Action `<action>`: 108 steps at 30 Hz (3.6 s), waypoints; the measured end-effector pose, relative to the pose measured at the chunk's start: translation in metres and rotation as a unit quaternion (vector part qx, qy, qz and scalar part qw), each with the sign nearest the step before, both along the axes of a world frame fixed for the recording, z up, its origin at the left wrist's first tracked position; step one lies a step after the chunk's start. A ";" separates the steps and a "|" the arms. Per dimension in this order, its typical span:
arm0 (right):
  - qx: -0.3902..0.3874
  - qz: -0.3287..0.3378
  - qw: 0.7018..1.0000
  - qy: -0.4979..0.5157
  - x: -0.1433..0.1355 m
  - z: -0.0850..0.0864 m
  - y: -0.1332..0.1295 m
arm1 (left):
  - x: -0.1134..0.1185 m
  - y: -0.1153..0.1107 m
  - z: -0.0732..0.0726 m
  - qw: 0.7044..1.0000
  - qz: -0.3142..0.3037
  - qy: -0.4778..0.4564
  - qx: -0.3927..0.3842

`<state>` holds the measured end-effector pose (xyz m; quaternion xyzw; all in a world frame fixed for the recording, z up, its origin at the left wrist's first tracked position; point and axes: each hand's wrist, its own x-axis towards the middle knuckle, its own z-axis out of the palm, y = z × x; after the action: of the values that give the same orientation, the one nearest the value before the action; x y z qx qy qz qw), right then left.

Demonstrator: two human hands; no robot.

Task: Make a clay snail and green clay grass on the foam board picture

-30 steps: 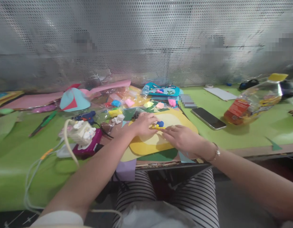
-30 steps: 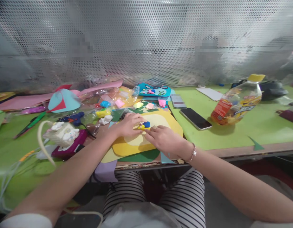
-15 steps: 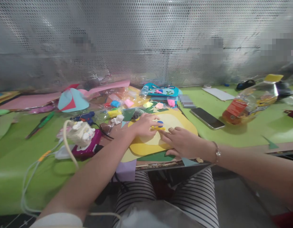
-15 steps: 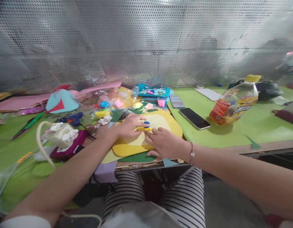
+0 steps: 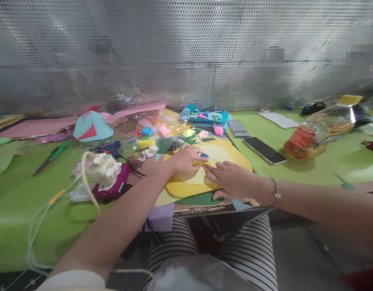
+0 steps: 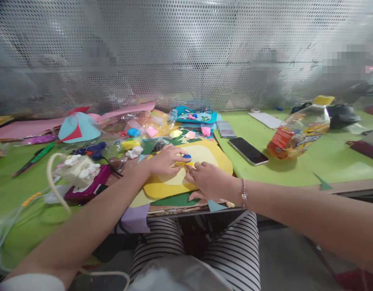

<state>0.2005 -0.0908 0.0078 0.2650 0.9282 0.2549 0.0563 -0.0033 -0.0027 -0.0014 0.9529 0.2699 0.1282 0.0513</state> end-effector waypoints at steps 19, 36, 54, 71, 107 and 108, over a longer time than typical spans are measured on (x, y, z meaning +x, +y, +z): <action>-0.093 -0.011 0.973 0.213 0.026 0.013 0.040 | 0.002 0.000 -0.005 1.000 0.005 -0.026 -0.003; -0.198 -0.061 0.921 0.330 0.019 -0.015 0.081 | 0.013 -0.002 -0.008 0.994 0.000 0.003 0.112; -0.286 -0.009 0.907 0.308 0.025 -0.016 0.088 | 0.011 0.001 -0.008 0.995 -0.009 -0.008 0.101; -0.272 -0.074 0.900 0.333 0.020 -0.025 0.092 | 0.012 0.002 -0.009 0.996 -0.007 -0.035 0.080; -0.323 -0.064 0.885 0.330 0.022 -0.014 0.086 | 0.016 -0.001 -0.010 0.996 0.022 -0.034 0.077; -0.324 -0.063 0.884 0.330 0.022 -0.014 0.085 | 0.017 -0.002 -0.010 0.996 0.032 -0.034 0.078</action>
<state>0.2223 -0.0055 -0.0058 0.3589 0.9053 -0.1666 -0.1541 0.0138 -0.0046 -0.0115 0.9401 0.2873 0.1825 -0.0186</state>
